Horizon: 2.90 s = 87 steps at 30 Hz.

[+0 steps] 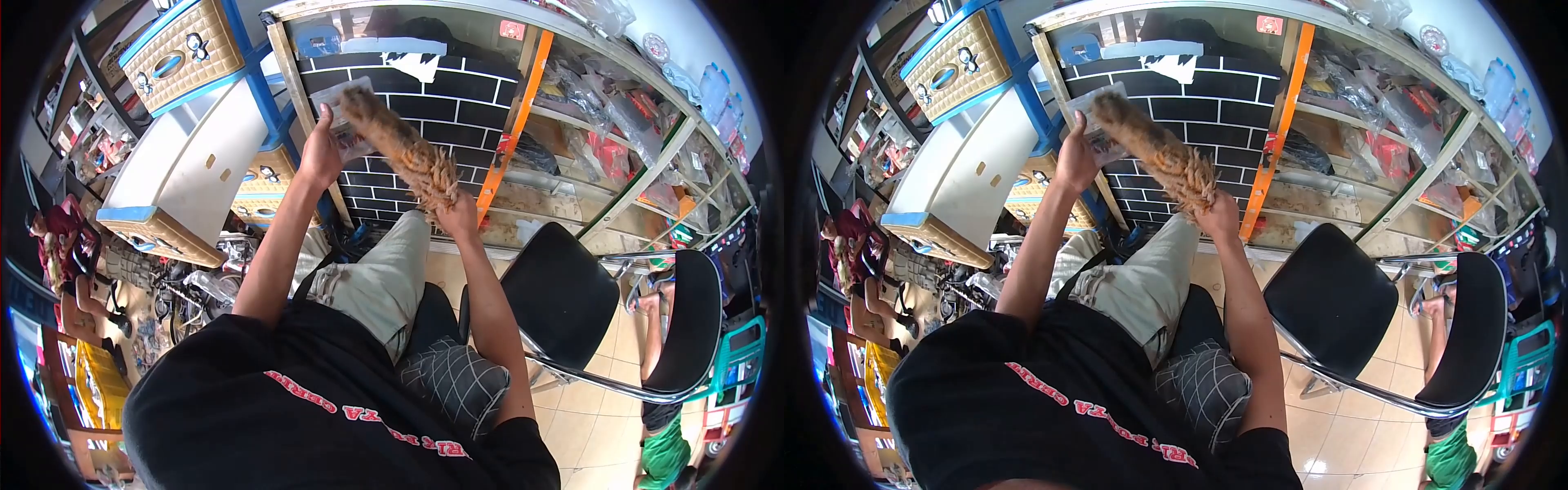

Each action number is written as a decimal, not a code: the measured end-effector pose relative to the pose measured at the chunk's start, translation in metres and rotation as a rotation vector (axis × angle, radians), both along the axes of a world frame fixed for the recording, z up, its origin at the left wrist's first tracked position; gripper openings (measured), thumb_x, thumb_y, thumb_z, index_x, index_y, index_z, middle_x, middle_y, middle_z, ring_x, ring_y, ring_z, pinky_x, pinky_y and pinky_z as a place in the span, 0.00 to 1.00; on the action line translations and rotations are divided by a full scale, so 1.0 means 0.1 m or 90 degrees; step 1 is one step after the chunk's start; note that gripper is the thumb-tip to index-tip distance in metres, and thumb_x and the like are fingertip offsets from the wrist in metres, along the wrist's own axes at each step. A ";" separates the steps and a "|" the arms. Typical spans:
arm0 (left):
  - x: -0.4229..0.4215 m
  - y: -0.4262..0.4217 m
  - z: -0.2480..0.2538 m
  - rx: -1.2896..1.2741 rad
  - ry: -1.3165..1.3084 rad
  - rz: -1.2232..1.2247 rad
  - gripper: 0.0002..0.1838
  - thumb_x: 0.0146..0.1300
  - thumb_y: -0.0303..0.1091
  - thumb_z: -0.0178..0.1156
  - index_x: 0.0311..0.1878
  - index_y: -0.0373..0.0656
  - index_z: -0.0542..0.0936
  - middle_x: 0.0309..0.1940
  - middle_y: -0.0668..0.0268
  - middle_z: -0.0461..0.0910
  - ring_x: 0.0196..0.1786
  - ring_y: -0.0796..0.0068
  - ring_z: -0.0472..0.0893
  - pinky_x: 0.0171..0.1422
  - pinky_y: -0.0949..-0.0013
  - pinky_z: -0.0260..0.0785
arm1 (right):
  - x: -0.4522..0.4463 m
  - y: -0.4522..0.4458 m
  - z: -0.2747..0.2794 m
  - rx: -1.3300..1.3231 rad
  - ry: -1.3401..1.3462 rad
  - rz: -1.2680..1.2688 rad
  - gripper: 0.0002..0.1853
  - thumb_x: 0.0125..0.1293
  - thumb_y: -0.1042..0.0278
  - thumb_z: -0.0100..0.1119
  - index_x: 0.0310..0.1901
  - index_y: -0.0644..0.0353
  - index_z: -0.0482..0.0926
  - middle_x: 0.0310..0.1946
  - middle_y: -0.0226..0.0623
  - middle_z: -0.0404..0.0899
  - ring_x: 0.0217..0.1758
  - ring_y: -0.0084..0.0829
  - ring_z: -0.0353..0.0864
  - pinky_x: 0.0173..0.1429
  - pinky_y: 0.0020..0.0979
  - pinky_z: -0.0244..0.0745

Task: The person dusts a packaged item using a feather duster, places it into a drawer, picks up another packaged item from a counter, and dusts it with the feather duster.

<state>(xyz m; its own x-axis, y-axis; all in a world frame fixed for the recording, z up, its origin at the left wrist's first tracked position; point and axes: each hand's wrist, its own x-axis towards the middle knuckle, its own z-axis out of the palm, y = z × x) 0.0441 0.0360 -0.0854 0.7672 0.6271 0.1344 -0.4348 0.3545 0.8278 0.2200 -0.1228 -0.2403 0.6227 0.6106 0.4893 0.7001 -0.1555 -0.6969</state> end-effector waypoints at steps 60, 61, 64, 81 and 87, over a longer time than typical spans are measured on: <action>-0.08 0.38 -0.17 0.001 -0.107 0.050 0.32 0.69 0.57 0.32 0.66 0.43 0.58 0.62 0.58 0.65 0.64 0.59 0.65 0.68 0.54 0.56 | -0.02 0.03 0.02 -0.053 -0.034 0.055 0.13 0.49 0.62 0.60 0.31 0.65 0.79 0.28 0.54 0.78 0.37 0.53 0.78 0.41 0.44 0.74; -0.09 0.34 -0.13 -0.013 -0.112 0.010 0.31 0.69 0.57 0.32 0.66 0.44 0.58 0.62 0.58 0.64 0.64 0.59 0.65 0.68 0.53 0.55 | 0.00 0.03 0.02 -0.078 -0.099 0.099 0.13 0.49 0.63 0.60 0.32 0.65 0.79 0.28 0.54 0.78 0.37 0.53 0.78 0.41 0.43 0.74; -0.08 0.18 -0.05 -0.001 -0.086 0.080 0.31 0.69 0.58 0.32 0.66 0.45 0.59 0.62 0.59 0.64 0.63 0.59 0.65 0.68 0.53 0.55 | -0.06 0.05 0.00 -0.032 -0.010 0.023 0.12 0.49 0.63 0.60 0.32 0.64 0.79 0.29 0.54 0.78 0.37 0.54 0.77 0.40 0.43 0.74; -0.05 0.11 -0.07 -0.001 -0.063 0.052 0.30 0.70 0.55 0.34 0.64 0.42 0.60 0.61 0.57 0.65 0.64 0.57 0.65 0.67 0.50 0.57 | -0.08 0.06 -0.02 -0.007 0.012 0.037 0.13 0.49 0.63 0.60 0.33 0.64 0.79 0.31 0.54 0.78 0.38 0.54 0.77 0.42 0.43 0.74; -0.05 0.06 -0.09 -0.014 -0.041 -0.005 0.29 0.71 0.53 0.33 0.66 0.41 0.57 0.63 0.58 0.62 0.64 0.58 0.64 0.68 0.53 0.57 | -0.08 0.05 0.01 -0.016 -0.007 0.027 0.11 0.49 0.66 0.59 0.34 0.62 0.79 0.30 0.53 0.78 0.38 0.54 0.77 0.41 0.42 0.74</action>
